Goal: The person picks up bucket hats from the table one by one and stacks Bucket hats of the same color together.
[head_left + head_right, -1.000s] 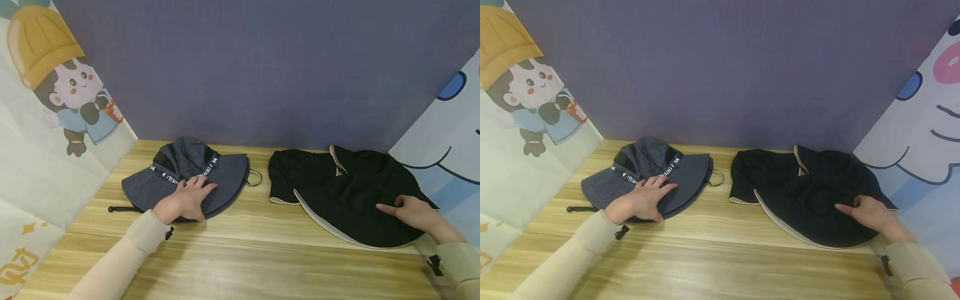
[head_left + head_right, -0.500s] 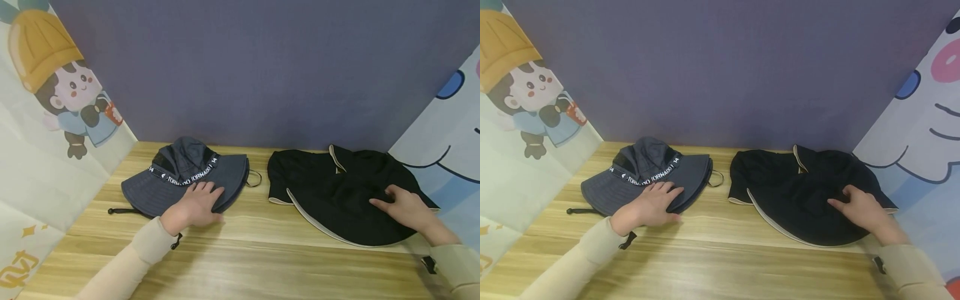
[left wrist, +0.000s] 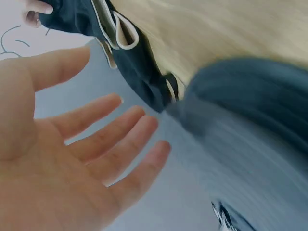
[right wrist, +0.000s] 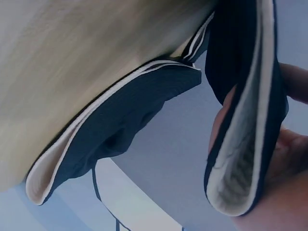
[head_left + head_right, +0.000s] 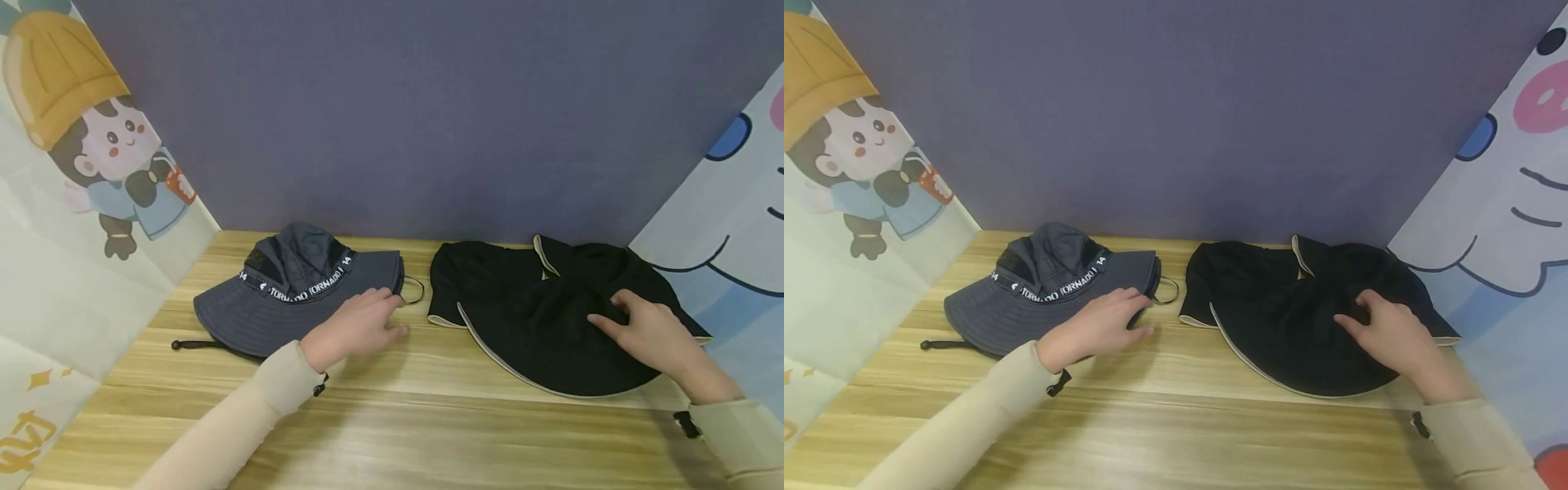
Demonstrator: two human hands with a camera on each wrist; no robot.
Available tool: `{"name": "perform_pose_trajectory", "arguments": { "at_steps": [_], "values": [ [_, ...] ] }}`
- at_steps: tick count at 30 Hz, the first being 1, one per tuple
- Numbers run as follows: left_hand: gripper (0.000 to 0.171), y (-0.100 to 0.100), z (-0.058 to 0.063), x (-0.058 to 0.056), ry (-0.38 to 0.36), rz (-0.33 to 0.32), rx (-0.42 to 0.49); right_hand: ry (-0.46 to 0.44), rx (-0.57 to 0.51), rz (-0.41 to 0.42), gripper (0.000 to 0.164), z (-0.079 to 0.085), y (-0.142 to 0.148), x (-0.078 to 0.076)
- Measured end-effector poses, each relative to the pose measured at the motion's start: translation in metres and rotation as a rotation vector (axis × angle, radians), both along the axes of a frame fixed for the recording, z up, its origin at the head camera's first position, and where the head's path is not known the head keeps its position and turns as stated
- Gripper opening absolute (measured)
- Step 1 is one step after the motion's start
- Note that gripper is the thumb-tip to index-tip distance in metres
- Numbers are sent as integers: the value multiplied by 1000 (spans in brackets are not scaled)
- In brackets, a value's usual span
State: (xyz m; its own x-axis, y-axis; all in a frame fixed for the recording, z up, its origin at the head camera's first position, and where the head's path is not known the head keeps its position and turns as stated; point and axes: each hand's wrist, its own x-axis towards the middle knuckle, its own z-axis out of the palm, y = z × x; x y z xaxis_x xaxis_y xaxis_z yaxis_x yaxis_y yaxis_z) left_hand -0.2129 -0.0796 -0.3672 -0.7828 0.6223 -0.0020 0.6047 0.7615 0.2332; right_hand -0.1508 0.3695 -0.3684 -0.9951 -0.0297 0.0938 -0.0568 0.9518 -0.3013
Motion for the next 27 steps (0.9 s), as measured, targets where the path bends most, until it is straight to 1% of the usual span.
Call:
{"name": "perform_pose_trajectory", "arguments": {
  "at_steps": [3, 6, 12, 17, 20, 22, 25, 27],
  "values": [
    [48, 17, 1, -4, -32, -17, 37, 2, 8, 4, 54, 2, -2, 1],
    [45, 33, -1, -8, -37, -48, 47, 11, 11, 8, 54, 3, -3, 2],
    [43, 65, -6, -16, -9, -105, -4, 24, 17, 4, 56, 3, -4, 3],
    [39, 89, -8, -21, 10, -123, -32, 33, 15, -2, 54, 1, -4, 3],
    [38, 102, -8, -23, 42, -109, -61, 50, 16, -7, 50, 1, -5, 3],
    [42, 111, -8, -24, 58, -92, -84, 58, 18, -9, 47, 2, -6, 2],
    [49, 122, -8, -25, 53, -61, -116, 54, 16, -6, 47, 3, -6, 2],
    [53, 128, -9, -24, 34, -42, -138, 49, 18, -5, 49, 3, -6, 1]
  ]
}}
